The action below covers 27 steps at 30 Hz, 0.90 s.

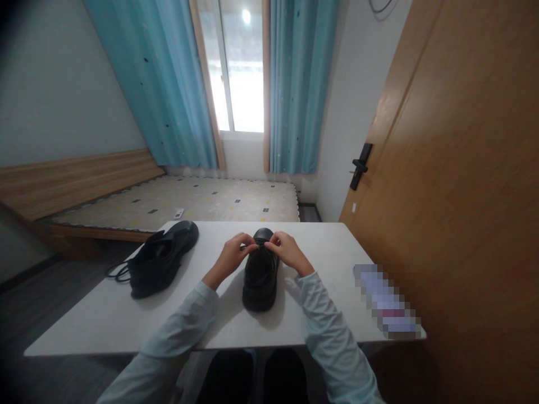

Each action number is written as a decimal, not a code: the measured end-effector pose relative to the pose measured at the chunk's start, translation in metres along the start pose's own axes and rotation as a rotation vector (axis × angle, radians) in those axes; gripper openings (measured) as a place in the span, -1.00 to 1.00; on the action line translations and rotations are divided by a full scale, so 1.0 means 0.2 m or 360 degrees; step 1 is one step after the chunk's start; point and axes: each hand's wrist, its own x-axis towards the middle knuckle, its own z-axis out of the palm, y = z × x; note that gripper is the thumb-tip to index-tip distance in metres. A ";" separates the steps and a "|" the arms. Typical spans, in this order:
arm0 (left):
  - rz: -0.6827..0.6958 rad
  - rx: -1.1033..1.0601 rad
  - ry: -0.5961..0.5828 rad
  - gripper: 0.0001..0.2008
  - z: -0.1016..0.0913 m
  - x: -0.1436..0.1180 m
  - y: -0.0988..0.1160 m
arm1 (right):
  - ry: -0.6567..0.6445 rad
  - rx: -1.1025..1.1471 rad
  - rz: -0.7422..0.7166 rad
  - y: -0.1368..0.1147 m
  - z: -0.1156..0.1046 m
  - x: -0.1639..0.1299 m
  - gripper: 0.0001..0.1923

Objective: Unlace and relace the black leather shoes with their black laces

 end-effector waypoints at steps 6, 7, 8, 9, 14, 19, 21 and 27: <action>-0.0028 0.0025 -0.0153 -0.85 -0.04 -0.01 -0.02 | 0.0002 0.0091 0.0074 0.01 -0.03 0.00 -0.83; -0.0039 0.0023 -0.0167 -0.84 -0.05 -0.01 -0.02 | -0.0001 0.0112 0.0095 0.02 -0.03 -0.01 -0.84; -0.0050 0.0015 -0.0177 -0.84 -0.05 -0.01 -0.02 | -0.0005 0.0134 0.0116 0.02 -0.03 -0.01 -0.84; -0.0064 0.0004 -0.0187 -0.83 -0.05 -0.01 -0.03 | -0.0010 0.0160 0.0138 0.03 -0.03 -0.01 -0.85; -0.0115 0.0054 -0.0203 -0.85 -0.06 -0.01 -0.05 | -0.0018 0.0286 0.0212 0.04 -0.04 -0.01 -0.88; -0.0122 0.0217 -0.0198 -0.86 -0.08 -0.01 -0.06 | 0.0012 0.0241 0.0252 0.06 -0.05 -0.01 -0.91; -0.0130 0.0263 -0.0214 -0.85 -0.08 -0.02 -0.08 | 0.0021 0.0203 0.0270 0.07 -0.04 -0.01 -0.92; -0.0114 0.0346 -0.0269 -0.85 -0.08 -0.02 -0.13 | 0.0007 0.0123 0.0335 0.09 -0.04 -0.02 -0.91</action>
